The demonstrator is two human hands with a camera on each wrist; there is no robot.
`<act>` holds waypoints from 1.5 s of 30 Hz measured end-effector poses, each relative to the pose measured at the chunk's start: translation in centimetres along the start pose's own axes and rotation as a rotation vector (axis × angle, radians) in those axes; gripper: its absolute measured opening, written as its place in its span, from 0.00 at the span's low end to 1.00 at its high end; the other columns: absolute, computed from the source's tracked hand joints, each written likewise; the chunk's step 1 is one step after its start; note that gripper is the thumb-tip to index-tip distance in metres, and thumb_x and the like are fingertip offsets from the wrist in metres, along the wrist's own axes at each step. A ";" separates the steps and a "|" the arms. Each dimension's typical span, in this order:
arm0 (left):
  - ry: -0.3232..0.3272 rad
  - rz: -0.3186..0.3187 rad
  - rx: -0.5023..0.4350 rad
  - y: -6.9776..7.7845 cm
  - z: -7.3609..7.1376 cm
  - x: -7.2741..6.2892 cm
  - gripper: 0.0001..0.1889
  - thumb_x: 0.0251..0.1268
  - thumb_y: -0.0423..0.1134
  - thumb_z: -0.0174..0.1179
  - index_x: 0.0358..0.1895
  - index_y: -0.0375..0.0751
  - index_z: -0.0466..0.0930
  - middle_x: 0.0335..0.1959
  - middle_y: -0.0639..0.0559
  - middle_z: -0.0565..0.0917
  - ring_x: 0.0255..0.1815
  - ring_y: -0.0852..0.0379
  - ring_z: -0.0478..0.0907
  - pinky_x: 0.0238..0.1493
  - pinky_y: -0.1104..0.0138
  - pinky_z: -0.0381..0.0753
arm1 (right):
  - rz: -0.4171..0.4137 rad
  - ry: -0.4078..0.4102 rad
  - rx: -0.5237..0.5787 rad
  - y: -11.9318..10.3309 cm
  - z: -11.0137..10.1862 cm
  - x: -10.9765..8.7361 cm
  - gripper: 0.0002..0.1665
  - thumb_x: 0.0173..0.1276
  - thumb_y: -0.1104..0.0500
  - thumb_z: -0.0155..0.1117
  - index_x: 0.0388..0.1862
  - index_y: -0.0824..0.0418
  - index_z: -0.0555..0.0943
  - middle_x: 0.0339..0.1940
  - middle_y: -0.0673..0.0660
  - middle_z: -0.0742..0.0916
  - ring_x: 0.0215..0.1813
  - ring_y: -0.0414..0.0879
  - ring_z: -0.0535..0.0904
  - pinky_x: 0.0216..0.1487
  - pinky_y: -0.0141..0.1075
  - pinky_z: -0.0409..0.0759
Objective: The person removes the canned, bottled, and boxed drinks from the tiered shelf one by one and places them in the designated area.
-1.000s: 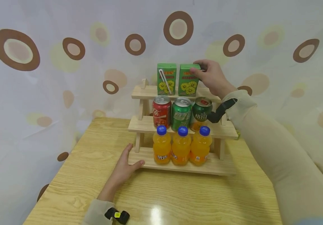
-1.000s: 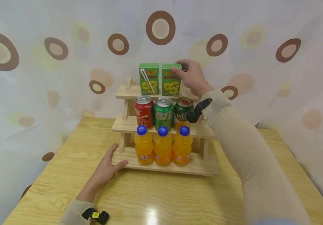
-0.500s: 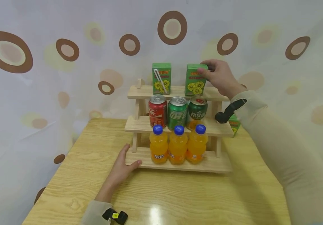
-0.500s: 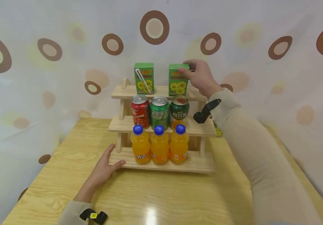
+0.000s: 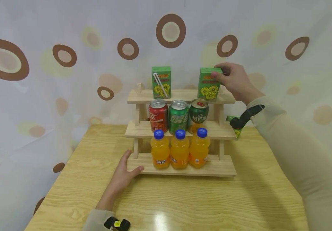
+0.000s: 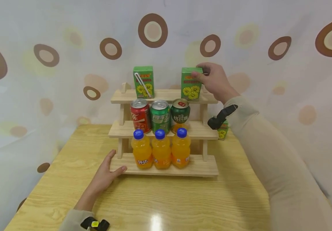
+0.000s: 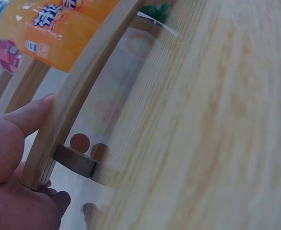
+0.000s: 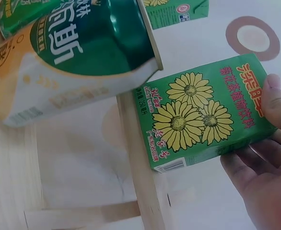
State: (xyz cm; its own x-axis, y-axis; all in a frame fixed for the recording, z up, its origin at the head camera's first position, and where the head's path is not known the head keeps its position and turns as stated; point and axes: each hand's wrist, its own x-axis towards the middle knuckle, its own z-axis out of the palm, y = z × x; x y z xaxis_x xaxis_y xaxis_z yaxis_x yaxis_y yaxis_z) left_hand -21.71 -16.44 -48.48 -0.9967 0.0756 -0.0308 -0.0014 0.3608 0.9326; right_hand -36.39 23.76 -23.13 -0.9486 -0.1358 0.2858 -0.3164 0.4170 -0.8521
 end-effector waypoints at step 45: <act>0.003 0.041 0.024 -0.1 -0.1 0.1 0.50 0.63 0.48 0.68 0.79 0.39 0.44 0.80 0.41 0.43 0.79 0.40 0.39 0.74 0.43 0.43 | 0.032 0.083 0.049 5.0 -8.6 -10.0 0.32 0.72 0.54 0.61 0.71 0.64 0.68 0.54 0.44 0.80 0.51 0.31 0.78 0.48 0.21 0.78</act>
State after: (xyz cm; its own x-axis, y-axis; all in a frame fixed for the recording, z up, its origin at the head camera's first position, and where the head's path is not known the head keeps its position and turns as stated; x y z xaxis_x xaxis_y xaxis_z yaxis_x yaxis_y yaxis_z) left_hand -21.80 -16.53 -48.59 -0.9961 0.0877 0.0088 0.0416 0.3799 0.9241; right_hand -28.50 34.96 -26.46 -0.9553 -0.0470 0.2917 -0.2876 0.3747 -0.8814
